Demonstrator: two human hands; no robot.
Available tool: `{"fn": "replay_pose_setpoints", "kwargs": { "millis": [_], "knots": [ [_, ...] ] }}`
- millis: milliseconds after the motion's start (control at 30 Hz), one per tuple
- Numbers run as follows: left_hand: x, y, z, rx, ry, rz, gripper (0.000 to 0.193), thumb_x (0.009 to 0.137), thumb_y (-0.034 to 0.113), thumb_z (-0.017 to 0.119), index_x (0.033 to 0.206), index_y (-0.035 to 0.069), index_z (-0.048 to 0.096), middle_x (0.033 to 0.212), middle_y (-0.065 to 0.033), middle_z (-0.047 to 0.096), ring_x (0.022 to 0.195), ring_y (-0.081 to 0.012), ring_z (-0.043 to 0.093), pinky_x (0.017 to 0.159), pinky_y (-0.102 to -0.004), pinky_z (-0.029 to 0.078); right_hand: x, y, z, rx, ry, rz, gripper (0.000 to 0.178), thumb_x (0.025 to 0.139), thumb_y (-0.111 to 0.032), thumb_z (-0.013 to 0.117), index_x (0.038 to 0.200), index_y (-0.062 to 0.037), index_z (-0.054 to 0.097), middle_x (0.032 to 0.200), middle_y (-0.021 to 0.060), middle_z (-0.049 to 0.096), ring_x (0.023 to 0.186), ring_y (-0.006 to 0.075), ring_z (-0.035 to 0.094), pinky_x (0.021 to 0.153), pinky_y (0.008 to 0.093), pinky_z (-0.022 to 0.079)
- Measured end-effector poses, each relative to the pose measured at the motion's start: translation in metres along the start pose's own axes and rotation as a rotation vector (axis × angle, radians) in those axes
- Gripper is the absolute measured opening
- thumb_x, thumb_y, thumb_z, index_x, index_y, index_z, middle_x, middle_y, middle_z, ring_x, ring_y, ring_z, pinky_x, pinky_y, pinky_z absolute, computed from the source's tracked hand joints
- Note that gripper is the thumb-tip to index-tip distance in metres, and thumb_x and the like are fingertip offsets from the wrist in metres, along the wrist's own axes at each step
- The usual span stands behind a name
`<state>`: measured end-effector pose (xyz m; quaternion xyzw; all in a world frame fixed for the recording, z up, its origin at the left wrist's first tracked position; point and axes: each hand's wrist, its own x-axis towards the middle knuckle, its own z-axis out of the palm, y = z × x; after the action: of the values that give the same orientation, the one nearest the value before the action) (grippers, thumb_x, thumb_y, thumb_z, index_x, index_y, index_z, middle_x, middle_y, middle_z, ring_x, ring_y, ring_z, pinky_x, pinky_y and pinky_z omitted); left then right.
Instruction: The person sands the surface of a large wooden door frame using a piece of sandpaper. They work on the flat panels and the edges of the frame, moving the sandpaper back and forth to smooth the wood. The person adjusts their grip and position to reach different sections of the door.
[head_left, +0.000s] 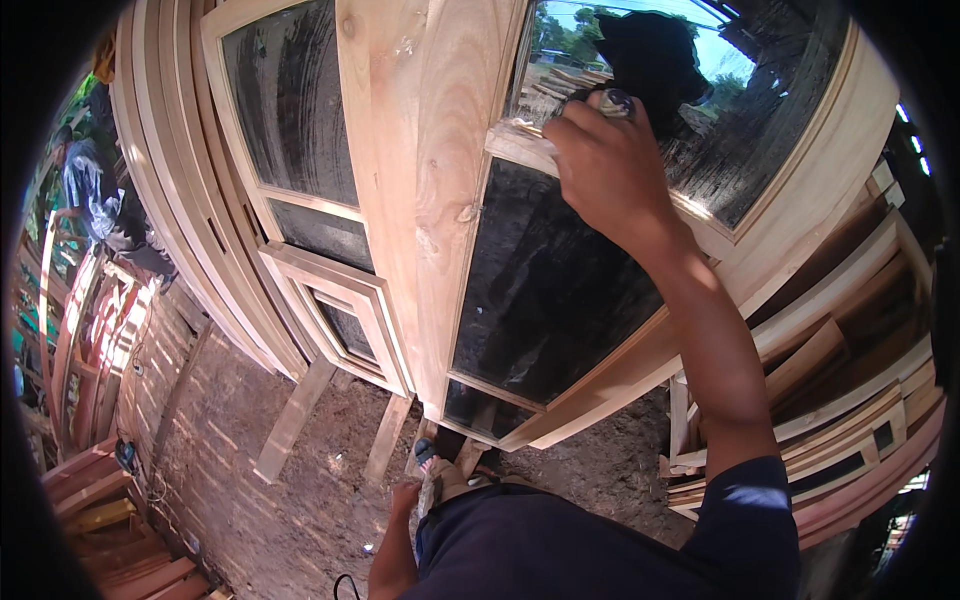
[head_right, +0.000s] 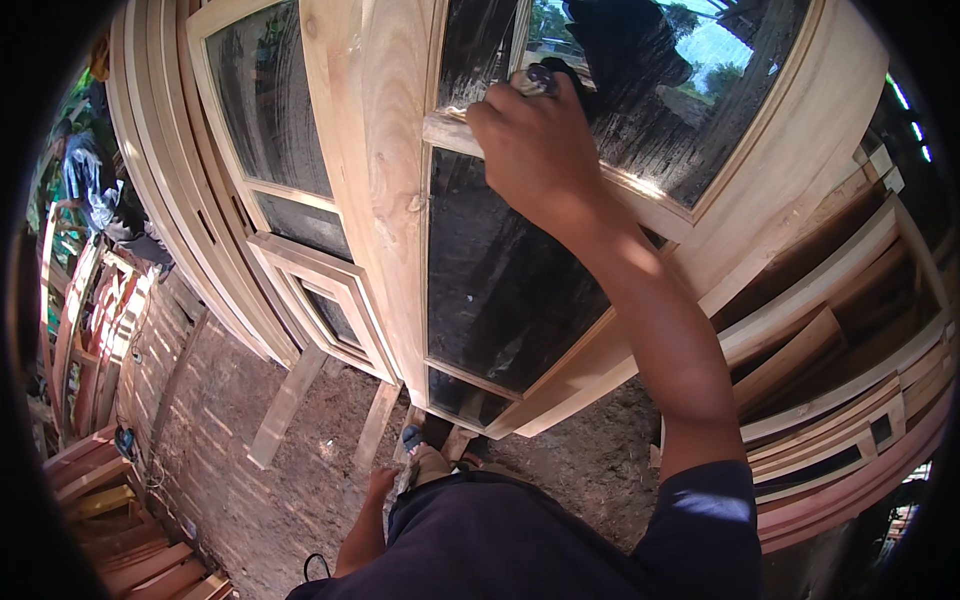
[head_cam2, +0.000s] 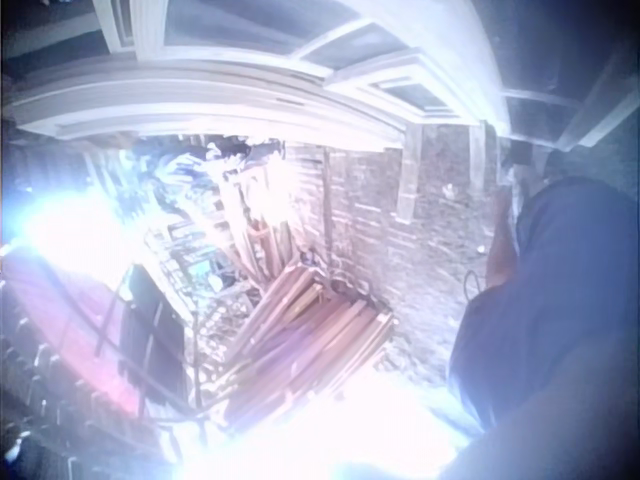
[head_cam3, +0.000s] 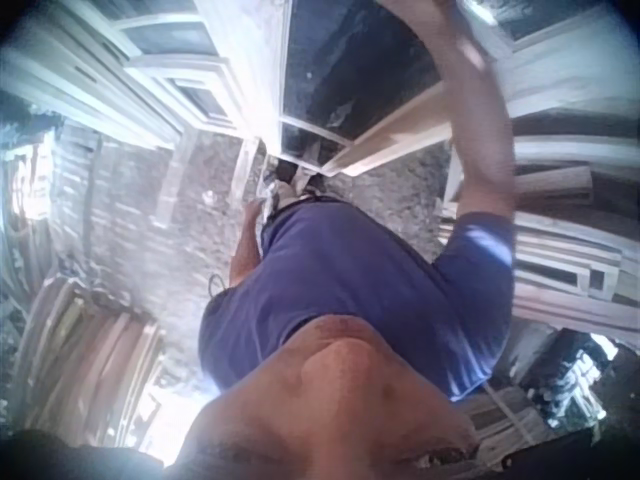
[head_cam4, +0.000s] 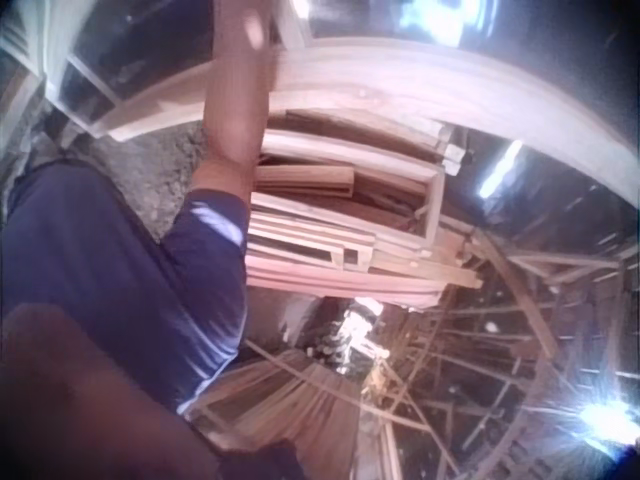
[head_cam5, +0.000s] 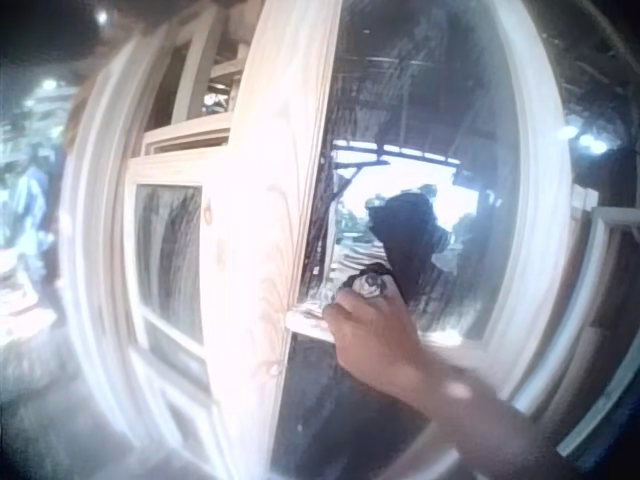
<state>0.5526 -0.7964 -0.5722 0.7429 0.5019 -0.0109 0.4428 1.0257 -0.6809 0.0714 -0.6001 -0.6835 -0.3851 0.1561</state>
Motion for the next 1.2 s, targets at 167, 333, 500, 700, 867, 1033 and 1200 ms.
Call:
{"fn": "replay_pose_setpoints", "kwargs": {
  "millis": [167, 333, 500, 700, 867, 1033, 1200],
  "knots": [
    [0.009, 0.046, -0.008, -0.29, 0.045, -0.343, 0.042, 0.076, 0.035, 0.073, 0.097, -0.001, 0.072, 0.092, -0.0227, 0.072, 0.09, -0.0334, 0.07, 0.079, -0.0415, 0.054, -0.01, 0.008, -0.008, -0.012, -0.04, 0.033, 0.009, 0.081, -0.002, 0.059, 0.083, -0.0093, 0.064, 0.083, 0.0078, 0.06, 0.079, 0.03, 0.065, 0.092, 0.0485, 0.04],
    [0.023, 0.016, 0.006, -0.327, 0.123, -0.367, 0.041, 0.078, 0.036, 0.073, 0.1, 0.001, 0.072, 0.09, -0.0186, 0.073, 0.09, -0.0313, 0.071, 0.081, -0.0401, 0.054, -0.061, 0.032, -0.068, -0.048, -0.112, 0.105, 0.017, 0.079, -0.002, 0.064, 0.094, -0.0103, 0.067, 0.087, 0.0054, 0.059, 0.094, 0.03, 0.062, 0.089, 0.0491, 0.039],
    [-0.003, 0.028, -0.023, -0.306, 0.14, -0.377, 0.035, 0.077, 0.035, 0.072, 0.09, 0.003, 0.072, 0.087, -0.0188, 0.072, 0.084, -0.0311, 0.071, 0.075, -0.0416, 0.054, -0.04, 0.017, -0.043, -0.031, -0.093, 0.085, 0.016, 0.077, -0.001, 0.065, 0.091, -0.0092, 0.067, 0.087, 0.0057, 0.06, 0.094, 0.0293, 0.061, 0.088, 0.0471, 0.04],
    [0.011, 0.046, -0.023, -0.333, 0.133, -0.344, 0.035, 0.08, 0.035, 0.07, 0.089, 0.001, 0.073, 0.072, -0.015, 0.069, 0.068, -0.0243, 0.066, 0.066, -0.0419, 0.05, 0.022, -0.012, 0.003, 0.027, -0.082, 0.005, 0.009, 0.081, -0.002, 0.06, 0.083, -0.0088, 0.066, 0.082, 0.008, 0.061, 0.085, 0.032, 0.065, 0.09, 0.0484, 0.041],
    [0.01, 0.054, -0.007, -0.359, 0.297, -0.24, 0.034, 0.079, 0.035, 0.07, 0.078, 0.001, 0.071, 0.065, -0.0138, 0.066, 0.062, -0.0226, 0.065, 0.062, -0.0404, 0.05, -0.007, 0.007, -0.024, -0.003, -0.126, 0.075, 0.011, 0.082, -0.001, 0.06, 0.086, -0.0087, 0.066, 0.084, 0.0081, 0.063, 0.083, 0.0334, 0.065, 0.089, 0.0495, 0.043],
    [0.012, 0.026, 0.01, -0.272, 0.24, -0.241, 0.035, 0.078, 0.035, 0.069, 0.075, 0.0, 0.07, 0.064, -0.0133, 0.066, 0.062, -0.0238, 0.066, 0.062, -0.0406, 0.05, 0.021, -0.005, -0.006, -0.004, -0.128, -0.001, 0.007, 0.082, -0.006, 0.065, 0.088, -0.0088, 0.066, 0.083, 0.0087, 0.063, 0.083, 0.034, 0.065, 0.085, 0.0475, 0.046],
    [0.009, 0.035, -0.008, -0.227, 0.122, -0.311, 0.037, 0.077, 0.036, 0.069, 0.079, 0.0, 0.071, 0.076, -0.0208, 0.068, 0.077, -0.033, 0.069, 0.071, -0.0436, 0.052, -0.008, 0.003, -0.027, -0.062, -0.12, 0.034, 0.007, 0.081, -0.003, 0.065, 0.086, -0.0076, 0.064, 0.083, 0.008, 0.062, 0.086, 0.0333, 0.064, 0.088, 0.0473, 0.042]
  ]
}}
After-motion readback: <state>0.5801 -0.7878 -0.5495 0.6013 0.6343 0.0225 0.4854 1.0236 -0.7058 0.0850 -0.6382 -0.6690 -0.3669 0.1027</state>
